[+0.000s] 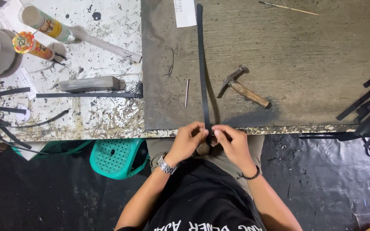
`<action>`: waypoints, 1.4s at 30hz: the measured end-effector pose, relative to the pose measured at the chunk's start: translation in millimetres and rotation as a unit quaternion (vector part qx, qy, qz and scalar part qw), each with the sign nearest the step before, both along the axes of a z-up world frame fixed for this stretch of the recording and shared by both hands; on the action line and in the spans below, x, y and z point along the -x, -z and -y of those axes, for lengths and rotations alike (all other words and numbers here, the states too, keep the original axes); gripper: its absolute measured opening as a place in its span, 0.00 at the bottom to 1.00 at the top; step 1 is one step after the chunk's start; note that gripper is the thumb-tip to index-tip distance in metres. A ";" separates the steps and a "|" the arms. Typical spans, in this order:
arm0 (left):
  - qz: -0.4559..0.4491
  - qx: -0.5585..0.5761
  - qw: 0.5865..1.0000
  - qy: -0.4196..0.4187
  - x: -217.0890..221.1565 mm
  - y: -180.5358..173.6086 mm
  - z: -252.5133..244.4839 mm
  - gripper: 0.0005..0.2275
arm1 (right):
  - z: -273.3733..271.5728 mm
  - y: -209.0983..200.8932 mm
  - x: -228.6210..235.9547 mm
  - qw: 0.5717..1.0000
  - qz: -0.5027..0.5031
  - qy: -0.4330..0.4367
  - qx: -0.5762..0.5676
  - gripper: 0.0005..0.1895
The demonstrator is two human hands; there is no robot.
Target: The person selects a long black leather strip and places it on a workbench. Using a nail and a hammer, they drive a series of nails along the length of the strip. After finishing, they place the strip aside and pick up another strip to repeat the process.
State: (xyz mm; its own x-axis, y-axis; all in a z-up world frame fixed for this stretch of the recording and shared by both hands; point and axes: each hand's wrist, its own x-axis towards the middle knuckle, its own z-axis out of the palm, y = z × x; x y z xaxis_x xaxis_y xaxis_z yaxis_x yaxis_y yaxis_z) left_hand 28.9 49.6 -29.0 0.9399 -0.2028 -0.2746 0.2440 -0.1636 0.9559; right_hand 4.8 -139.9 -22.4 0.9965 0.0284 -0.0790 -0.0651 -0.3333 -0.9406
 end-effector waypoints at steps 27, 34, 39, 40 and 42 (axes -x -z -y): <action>-0.028 -0.025 0.999 -0.023 -26.6 -10.0 5.7 0.07 | 1.2 0.6 -34.7 0.947 0.257 -0.016 0.192 0.11; 0.088 -0.191 0.978 -0.009 -41.2 7.2 0.3 0.10 | 9.0 24.4 -73.2 0.883 0.297 -0.157 0.328 0.21; 0.205 -0.296 0.930 -0.069 -54.2 -13.0 -11.8 0.09 | 1.3 32.8 -78.6 0.860 0.302 -0.146 0.384 0.20; 0.231 -0.342 0.908 -0.076 -58.3 -19.8 -14.2 0.08 | 0.6 29.9 -78.9 0.855 0.311 -0.142 0.389 0.20; 0.254 -0.389 0.882 -0.083 -67.1 -19.0 -19.5 0.08 | 0.7 30.9 -79.0 0.851 0.321 -0.138 0.393 0.21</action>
